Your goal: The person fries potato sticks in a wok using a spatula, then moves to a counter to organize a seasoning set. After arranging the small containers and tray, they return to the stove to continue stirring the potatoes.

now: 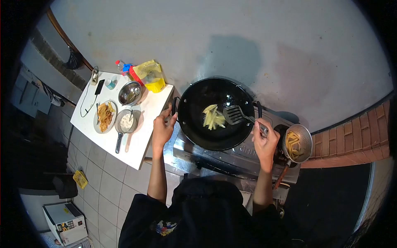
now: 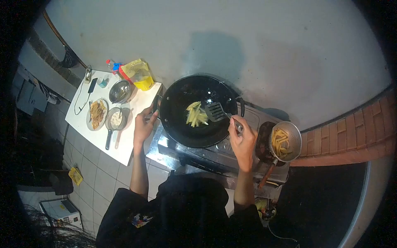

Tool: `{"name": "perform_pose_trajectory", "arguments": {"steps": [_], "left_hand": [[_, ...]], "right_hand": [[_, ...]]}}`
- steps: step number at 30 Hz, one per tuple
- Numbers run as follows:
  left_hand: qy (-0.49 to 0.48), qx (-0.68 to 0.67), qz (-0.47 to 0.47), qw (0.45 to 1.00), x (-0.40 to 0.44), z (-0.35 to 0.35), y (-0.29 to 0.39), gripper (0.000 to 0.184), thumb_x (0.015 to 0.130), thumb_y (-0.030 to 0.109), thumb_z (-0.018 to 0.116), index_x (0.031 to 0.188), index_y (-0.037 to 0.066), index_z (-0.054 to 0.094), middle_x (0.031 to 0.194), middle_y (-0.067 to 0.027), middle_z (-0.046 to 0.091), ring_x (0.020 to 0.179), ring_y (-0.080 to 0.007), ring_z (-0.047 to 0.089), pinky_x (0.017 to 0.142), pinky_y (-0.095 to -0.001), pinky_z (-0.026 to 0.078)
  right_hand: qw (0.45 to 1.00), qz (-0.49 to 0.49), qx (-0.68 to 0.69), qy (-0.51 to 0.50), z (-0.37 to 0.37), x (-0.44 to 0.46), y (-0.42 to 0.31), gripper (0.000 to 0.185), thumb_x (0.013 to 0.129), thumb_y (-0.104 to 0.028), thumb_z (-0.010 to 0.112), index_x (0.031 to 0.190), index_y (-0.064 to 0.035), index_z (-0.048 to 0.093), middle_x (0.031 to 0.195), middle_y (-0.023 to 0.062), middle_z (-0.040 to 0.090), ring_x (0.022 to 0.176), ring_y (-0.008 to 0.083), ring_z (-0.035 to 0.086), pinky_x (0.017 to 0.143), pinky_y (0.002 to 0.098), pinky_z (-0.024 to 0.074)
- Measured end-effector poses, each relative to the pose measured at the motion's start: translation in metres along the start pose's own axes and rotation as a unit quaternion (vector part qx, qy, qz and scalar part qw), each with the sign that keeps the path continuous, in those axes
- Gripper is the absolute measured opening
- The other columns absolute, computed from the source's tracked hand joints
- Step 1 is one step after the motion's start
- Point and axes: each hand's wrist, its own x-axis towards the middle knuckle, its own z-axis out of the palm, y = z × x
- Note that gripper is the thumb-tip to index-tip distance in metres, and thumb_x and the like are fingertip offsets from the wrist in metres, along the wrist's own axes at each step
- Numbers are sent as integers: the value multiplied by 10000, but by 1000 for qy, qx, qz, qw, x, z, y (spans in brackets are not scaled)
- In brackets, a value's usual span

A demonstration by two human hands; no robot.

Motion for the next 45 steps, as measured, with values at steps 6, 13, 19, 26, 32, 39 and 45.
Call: {"name": "perform_pose_trajectory", "arguments": {"steps": [6,13,19,26,32,39,45], "left_hand": [[-5,4,7,1000,0,0,1,415,876,199,682,1216,-27,608,1126,-219,660,971,-281,675,745,-368,521],[-10,3,26,1000,3,-2,-3,422,881,213,679,1232,-10,605,1084,-237,668,944,-263,673,736,-367,513],[-2,20,17,1000,3,0,-3,402,871,201,694,1205,-11,624,1020,-230,686,898,-253,681,721,-346,502],[14,31,36,999,3,1,-6,366,863,172,698,1170,-21,639,984,-230,690,809,-246,674,679,-336,487],[16,24,50,998,0,1,-6,367,859,145,690,1179,-25,632,1010,-227,677,803,-261,654,684,-340,484],[8,20,39,999,-3,0,3,386,859,113,683,1205,-42,609,946,-210,672,798,-249,645,731,-326,484],[-34,47,12,998,-1,-8,17,399,890,156,660,1221,-56,595,1022,-246,671,933,-269,665,774,-359,525]], "right_hand": [[999,-15,-8,-35,-3,1,0,117,835,10,674,943,37,640,749,143,663,615,148,642,555,264,470],[1000,-22,-13,-7,4,0,1,116,835,7,676,942,36,642,760,158,667,598,194,647,550,278,475],[999,5,41,-16,12,-3,-3,57,861,13,649,912,33,637,688,117,643,571,122,630,518,250,462],[973,150,133,112,36,-4,17,88,878,-12,612,810,41,598,576,40,588,474,71,564,434,239,412],[980,132,46,140,48,2,31,203,881,-44,572,700,16,503,509,58,548,422,109,553,404,286,404],[955,270,85,92,60,2,24,176,897,-70,565,754,32,562,518,65,563,408,119,548,409,273,406],[972,180,86,126,69,-11,47,201,890,-59,575,710,28,550,506,40,532,423,95,528,415,261,396]]}}
